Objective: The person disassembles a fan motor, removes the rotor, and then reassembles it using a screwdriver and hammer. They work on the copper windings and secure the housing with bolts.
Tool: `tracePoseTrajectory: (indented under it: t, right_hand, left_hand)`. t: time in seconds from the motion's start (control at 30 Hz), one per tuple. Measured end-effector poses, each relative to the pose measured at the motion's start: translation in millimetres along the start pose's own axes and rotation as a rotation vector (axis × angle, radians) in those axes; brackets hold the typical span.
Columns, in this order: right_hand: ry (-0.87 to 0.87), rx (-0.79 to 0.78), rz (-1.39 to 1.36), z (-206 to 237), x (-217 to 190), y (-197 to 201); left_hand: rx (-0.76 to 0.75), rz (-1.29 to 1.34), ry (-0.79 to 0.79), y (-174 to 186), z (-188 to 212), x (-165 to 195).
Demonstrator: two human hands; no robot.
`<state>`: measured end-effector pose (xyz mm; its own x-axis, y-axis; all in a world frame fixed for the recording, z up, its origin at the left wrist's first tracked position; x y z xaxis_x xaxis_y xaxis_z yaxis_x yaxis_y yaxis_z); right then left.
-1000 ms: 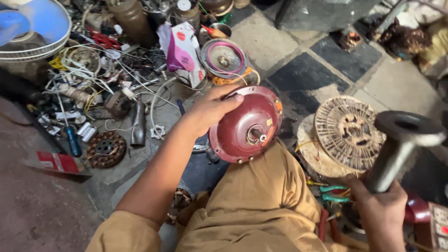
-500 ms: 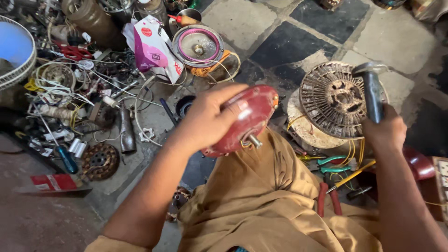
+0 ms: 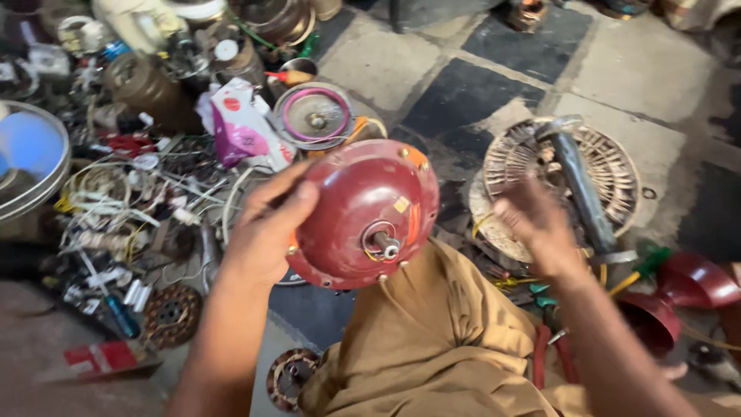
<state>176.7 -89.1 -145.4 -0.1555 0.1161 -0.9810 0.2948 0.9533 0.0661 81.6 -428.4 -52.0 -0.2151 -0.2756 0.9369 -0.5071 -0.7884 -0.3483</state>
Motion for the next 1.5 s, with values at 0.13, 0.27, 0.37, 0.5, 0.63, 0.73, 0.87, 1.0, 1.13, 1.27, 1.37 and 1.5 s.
tracePoseTrajectory:
  t: [0.13,0.27,0.37,0.5,0.63,0.73,0.87,1.0,1.13,1.27,1.37,1.5]
  right_hand:
    - [-0.12,-0.216,-0.825,27.3,-16.1,-68.6]
    - [-0.255,-0.002,-0.694,42.2,-10.9,-58.8]
    - [-0.266,0.094,-0.82,48.8,-12.5,-42.2]
    - [-0.274,0.191,-0.882,56.0,-13.9,-26.1]
    - [-0.339,0.226,-0.872,59.6,-9.5,-15.6]
    - [-0.371,0.271,-0.828,57.1,-2.4,-3.3]
    - [-0.324,0.311,-0.707,45.8,1.7,13.8]
    - [0.091,0.449,0.057,33.6,-34.2,47.8]
    - [0.216,0.575,0.523,28.6,-70.8,67.4]
    - [0.178,0.416,0.697,3.6,-81.4,70.6]
    - [0.044,0.35,0.657,-11.5,-68.8,70.4]
    - [-0.049,0.323,0.47,-20.1,-46.0,63.9]
  left_hand:
    - [-0.094,0.394,-0.004,-21.9,-9.1,-8.9]
    - [-0.113,0.423,0.032,-46.8,-23.7,-45.8]
    - [-0.097,0.426,0.195,-58.7,-36.1,-80.8]
    - [-0.029,0.457,0.54,-67.9,-47.3,-129.7]
    - [-0.06,0.495,0.471,-77.8,-58.2,-155.7]
    - [-0.124,0.55,0.504,-84.9,-61.1,-173.6]
    - [-0.175,0.663,0.483,-94.6,-72.2,-184.8]
    - [-0.187,0.718,0.457,-109.9,-101.3,-185.5]
    - [-0.245,0.639,0.351,-137.9,-150.1,-173.1]
    - [-0.313,0.67,0.385,-172.5,-185.4,-174.2]
    - [-0.283,0.698,0.433,-174.8,-195.2,-188.9]
    - [-0.255,0.705,0.446,-162.0,-197.6,-206.7]
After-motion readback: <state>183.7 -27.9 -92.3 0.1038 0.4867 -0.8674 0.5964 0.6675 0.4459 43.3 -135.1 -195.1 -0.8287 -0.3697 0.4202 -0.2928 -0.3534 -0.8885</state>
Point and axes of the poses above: each hand's wrist, its own z-axis away from the middle knuckle, its own y-axis out of the back of the hand, x = y × z, the point moved 6 cm from there along -z, towards the middle knuckle, and after that the axes turned 9 degrees about y, right-handed, at the moved point
